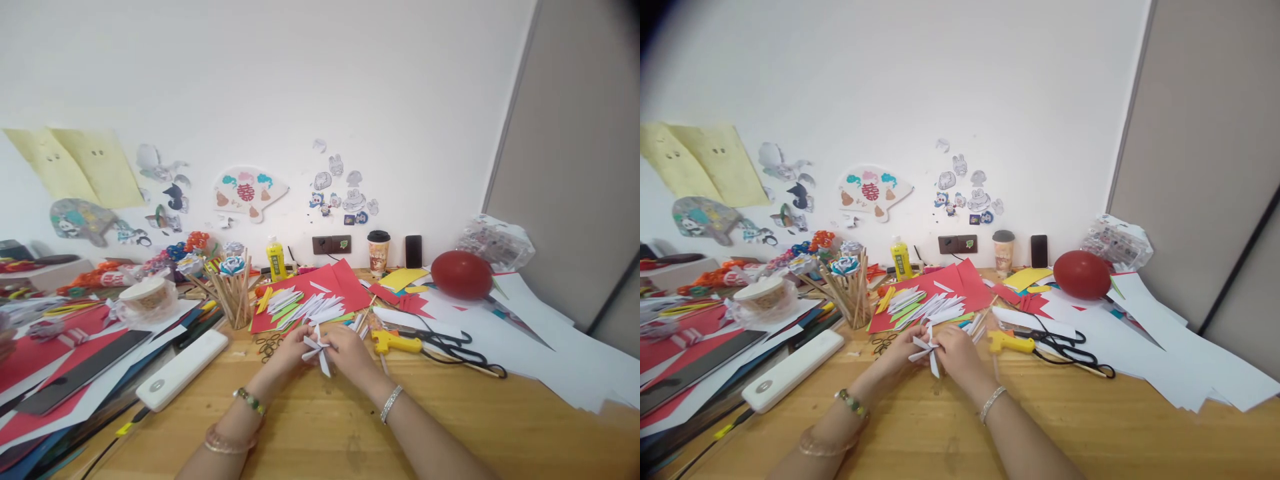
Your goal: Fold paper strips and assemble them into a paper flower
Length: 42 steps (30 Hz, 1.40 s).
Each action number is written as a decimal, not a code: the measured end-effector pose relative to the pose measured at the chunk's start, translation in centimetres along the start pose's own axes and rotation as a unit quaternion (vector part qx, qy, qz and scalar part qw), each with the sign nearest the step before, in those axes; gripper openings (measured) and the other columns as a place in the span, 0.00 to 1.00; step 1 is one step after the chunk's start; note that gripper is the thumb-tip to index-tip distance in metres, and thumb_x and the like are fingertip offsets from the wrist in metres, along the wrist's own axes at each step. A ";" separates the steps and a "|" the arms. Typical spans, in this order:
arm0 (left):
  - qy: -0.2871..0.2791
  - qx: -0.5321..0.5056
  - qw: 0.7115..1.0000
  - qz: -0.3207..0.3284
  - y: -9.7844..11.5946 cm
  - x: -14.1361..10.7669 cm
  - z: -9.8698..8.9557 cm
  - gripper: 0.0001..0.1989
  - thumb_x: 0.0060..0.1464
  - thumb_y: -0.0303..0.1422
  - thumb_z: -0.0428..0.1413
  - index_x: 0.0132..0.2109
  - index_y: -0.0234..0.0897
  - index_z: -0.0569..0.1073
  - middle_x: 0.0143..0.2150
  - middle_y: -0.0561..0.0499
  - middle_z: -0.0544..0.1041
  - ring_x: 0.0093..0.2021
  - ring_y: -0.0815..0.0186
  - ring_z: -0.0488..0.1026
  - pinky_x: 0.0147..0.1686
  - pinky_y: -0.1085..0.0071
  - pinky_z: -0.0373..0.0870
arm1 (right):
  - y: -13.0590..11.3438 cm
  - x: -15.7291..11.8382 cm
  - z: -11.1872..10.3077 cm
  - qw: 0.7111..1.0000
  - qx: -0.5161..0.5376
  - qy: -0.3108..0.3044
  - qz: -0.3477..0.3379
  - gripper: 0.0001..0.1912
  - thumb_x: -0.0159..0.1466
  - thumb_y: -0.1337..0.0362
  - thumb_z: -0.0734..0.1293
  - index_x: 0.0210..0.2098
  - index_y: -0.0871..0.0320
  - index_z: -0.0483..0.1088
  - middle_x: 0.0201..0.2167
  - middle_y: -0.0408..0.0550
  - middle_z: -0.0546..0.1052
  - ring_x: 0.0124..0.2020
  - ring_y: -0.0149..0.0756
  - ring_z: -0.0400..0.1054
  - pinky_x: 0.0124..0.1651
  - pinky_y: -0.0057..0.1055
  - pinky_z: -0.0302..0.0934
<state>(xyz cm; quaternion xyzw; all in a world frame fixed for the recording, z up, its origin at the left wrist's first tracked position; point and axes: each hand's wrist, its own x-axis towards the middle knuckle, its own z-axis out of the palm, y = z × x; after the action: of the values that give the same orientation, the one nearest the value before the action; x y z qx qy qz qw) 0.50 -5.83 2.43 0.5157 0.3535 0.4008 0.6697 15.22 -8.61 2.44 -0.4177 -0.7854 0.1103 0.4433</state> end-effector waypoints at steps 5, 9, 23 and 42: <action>0.008 0.006 1.000 0.021 0.6 -0.4 0.3 0.16 0.37 0.34 0.63 0.26 0.36 0.61 0.18 0.61 0.62 0.18 0.76 0.60 0.20 0.78 0.54 | -0.2 -0.1 0.1 1.000 0.018 0.023 -0.006 0.12 0.57 0.76 0.61 0.34 0.56 0.72 0.34 0.47 0.75 0.39 0.36 0.66 0.43 0.32 0.58; 0.003 0.000 0.999 0.033 0.2 -0.2 0.1 0.17 0.38 0.37 0.63 0.28 0.35 0.62 0.19 0.60 0.63 0.19 0.76 0.61 0.21 0.78 0.55 | -0.1 -0.2 0.6 0.999 -0.014 0.032 0.004 0.11 0.58 0.75 0.61 0.34 0.57 0.72 0.34 0.49 0.75 0.39 0.37 0.66 0.43 0.33 0.58; 0.013 0.011 0.999 0.033 0.8 -0.3 0.1 0.20 0.37 0.42 0.64 0.28 0.35 0.63 0.20 0.58 0.65 0.20 0.74 0.62 0.23 0.76 0.57 | -0.2 -0.5 0.5 0.996 -0.074 0.042 -0.038 0.10 0.60 0.73 0.60 0.37 0.59 0.71 0.35 0.51 0.74 0.39 0.39 0.64 0.42 0.34 0.59; 0.002 0.006 0.999 0.045 0.1 0.2 -0.9 0.13 0.40 0.34 0.62 0.29 0.35 0.64 0.21 0.58 0.65 0.21 0.74 0.63 0.22 0.77 0.58 | -0.6 -0.4 -0.1 0.976 -0.188 0.034 -0.109 0.07 0.60 0.72 0.61 0.36 0.60 0.70 0.33 0.49 0.75 0.38 0.38 0.64 0.40 0.33 0.59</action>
<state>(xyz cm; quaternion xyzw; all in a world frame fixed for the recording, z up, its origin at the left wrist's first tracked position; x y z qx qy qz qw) -0.24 -5.26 2.35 0.5345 0.3338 0.4297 0.6467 15.04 -9.27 2.56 -0.4090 -0.8171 -0.1024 0.3932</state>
